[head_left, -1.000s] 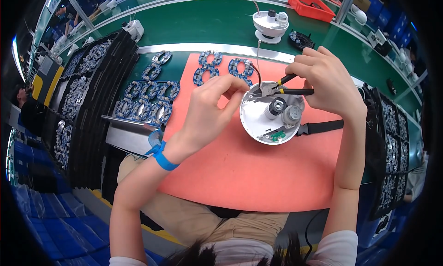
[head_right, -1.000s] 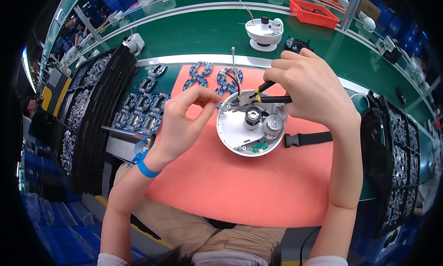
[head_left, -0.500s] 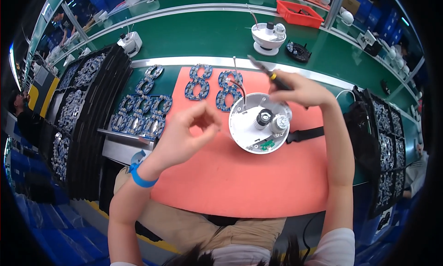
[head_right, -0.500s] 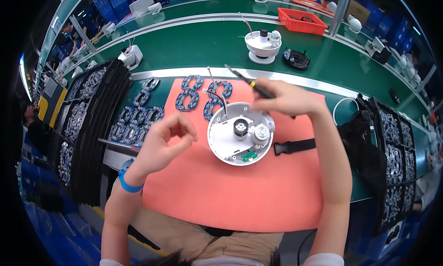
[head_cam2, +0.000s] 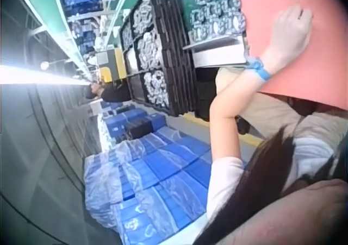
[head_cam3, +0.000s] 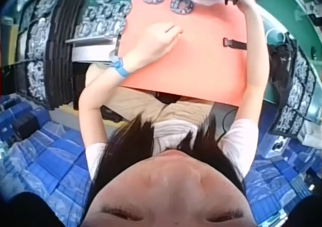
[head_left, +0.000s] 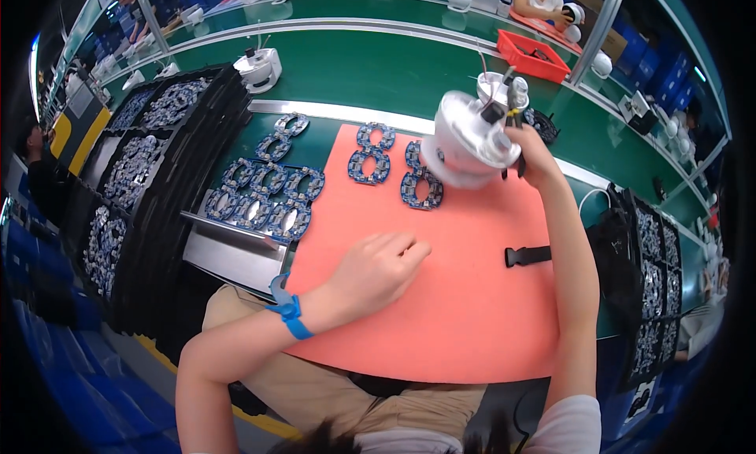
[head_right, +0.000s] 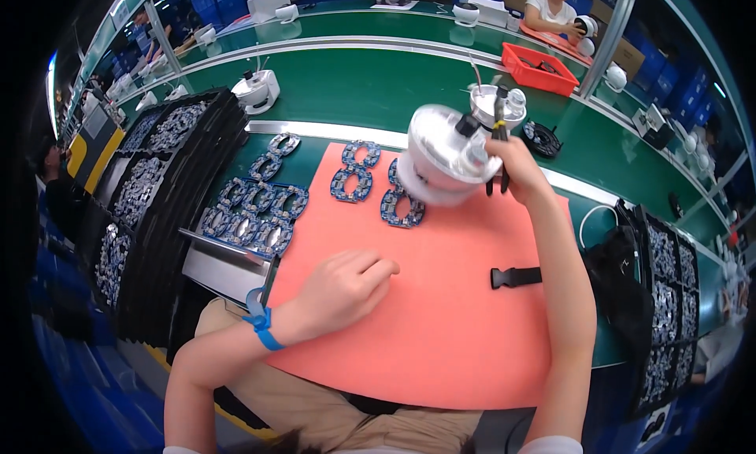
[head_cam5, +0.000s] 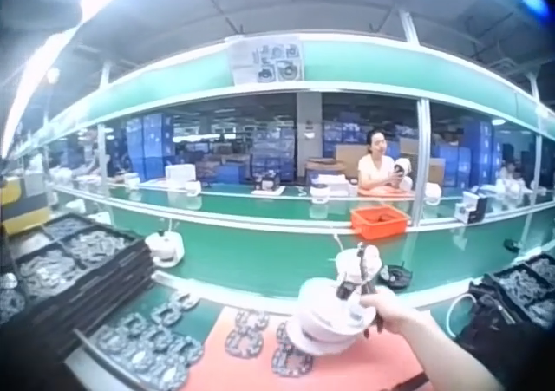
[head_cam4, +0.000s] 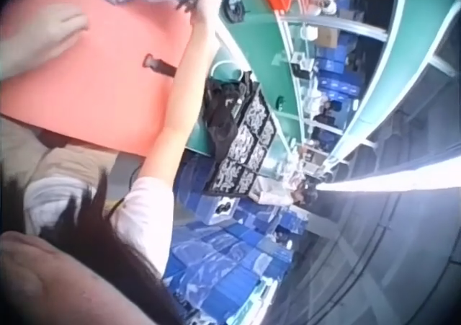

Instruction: Assembling electronic components into a housing and trimming wires on a production line.

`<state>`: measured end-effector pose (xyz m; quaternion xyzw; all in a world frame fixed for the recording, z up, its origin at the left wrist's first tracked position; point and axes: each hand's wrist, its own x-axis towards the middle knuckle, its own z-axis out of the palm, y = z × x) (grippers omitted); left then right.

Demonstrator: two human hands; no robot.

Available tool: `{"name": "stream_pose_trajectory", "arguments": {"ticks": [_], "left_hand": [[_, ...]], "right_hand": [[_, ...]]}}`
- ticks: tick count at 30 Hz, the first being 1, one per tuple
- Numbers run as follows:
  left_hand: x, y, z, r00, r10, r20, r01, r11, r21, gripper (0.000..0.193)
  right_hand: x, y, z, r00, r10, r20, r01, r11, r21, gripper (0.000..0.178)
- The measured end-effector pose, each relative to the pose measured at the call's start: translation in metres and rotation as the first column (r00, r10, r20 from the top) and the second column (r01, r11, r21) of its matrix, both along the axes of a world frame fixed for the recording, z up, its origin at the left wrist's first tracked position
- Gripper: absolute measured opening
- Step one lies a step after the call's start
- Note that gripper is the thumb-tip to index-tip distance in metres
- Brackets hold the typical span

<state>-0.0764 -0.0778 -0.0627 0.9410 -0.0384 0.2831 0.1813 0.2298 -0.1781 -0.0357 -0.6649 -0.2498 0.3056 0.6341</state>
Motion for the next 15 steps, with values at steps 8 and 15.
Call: {"name": "stream_pose_trajectory", "arguments": {"ticks": [8,15], "left_hand": [[0.001,0.001,-0.004,1.000,-0.001,-0.003,0.001,0.997,0.073,0.011],[0.004,-0.007,-0.014,0.999,0.045,0.002,-0.044,0.972,0.231,0.035]], "right_hand": [[0.042,0.112,-0.001,0.962,-0.271,-0.029,0.270,0.962,-0.039,0.023],[0.037,0.128,-0.020,0.917,-0.329,-0.225,0.326,0.944,-0.052,0.026]]}}
